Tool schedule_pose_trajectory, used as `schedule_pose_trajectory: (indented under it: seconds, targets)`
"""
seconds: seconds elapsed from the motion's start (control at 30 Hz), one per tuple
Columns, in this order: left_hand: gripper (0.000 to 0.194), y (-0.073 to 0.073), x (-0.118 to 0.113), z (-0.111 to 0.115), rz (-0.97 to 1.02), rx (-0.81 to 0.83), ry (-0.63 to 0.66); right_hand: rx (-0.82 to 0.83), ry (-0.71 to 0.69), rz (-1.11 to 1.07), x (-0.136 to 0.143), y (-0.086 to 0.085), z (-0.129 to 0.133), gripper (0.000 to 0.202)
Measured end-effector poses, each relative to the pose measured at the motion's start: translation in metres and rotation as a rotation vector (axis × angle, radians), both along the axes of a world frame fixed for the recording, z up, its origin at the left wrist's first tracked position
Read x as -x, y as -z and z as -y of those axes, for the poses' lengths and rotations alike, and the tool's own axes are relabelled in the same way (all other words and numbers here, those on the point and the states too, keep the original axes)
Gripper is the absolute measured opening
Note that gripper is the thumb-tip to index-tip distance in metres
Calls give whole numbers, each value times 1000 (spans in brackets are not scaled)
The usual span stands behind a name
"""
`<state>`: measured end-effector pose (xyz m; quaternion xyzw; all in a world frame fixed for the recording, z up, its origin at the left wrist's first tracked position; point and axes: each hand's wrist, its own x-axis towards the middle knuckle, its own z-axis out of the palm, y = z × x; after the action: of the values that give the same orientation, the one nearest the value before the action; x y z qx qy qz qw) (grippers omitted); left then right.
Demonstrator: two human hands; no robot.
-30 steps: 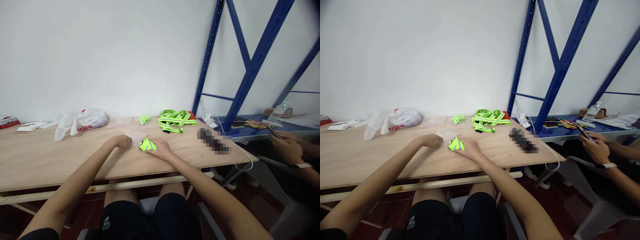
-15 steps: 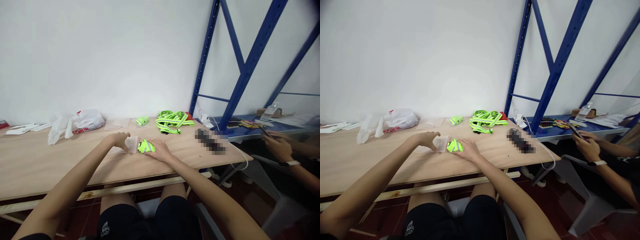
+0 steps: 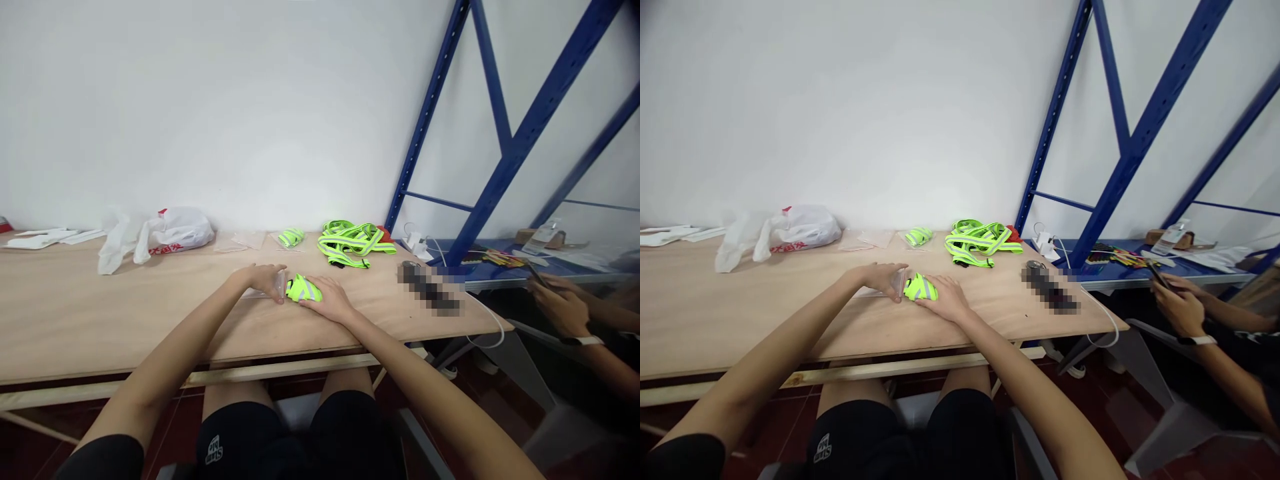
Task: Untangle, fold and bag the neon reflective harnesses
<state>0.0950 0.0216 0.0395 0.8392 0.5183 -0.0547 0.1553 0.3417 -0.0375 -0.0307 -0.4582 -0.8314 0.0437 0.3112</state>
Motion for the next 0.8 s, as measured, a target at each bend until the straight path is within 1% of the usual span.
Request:
schedule_pose_trajectory:
  seconds: [0.1,0.17,0.27,0.33,0.4,0.47,0.57,0.67,0.8]
  targets:
    - [131,2,8,3,56,-20,0,20,-16,-38,-1,0,-4,66]
    - [130,2,12,7,74,-32,14,34,-28,-102,-2,0,-7,66]
    - [128,3,13,14,119,-73,67,68,-31,-212,-4,2,-9,65]
    - [125,4,10,19,166,-114,117,82,-22,-244,-4,2,-10,65]
    - [120,7,6,23,216,-163,173,75,-17,-225,-4,2,-8,67]
    - [116,11,2,25,264,-217,227,56,-28,-158,-3,0,-6,69]
    - [111,18,-3,25,308,-268,284,19,-77,-38,-3,-2,-3,68]
    - [112,26,-6,24,347,-256,310,-5,-138,13,-3,-2,-2,67]
    - [106,35,-14,28,454,-233,365,2,-182,-34,-1,-2,-3,62]
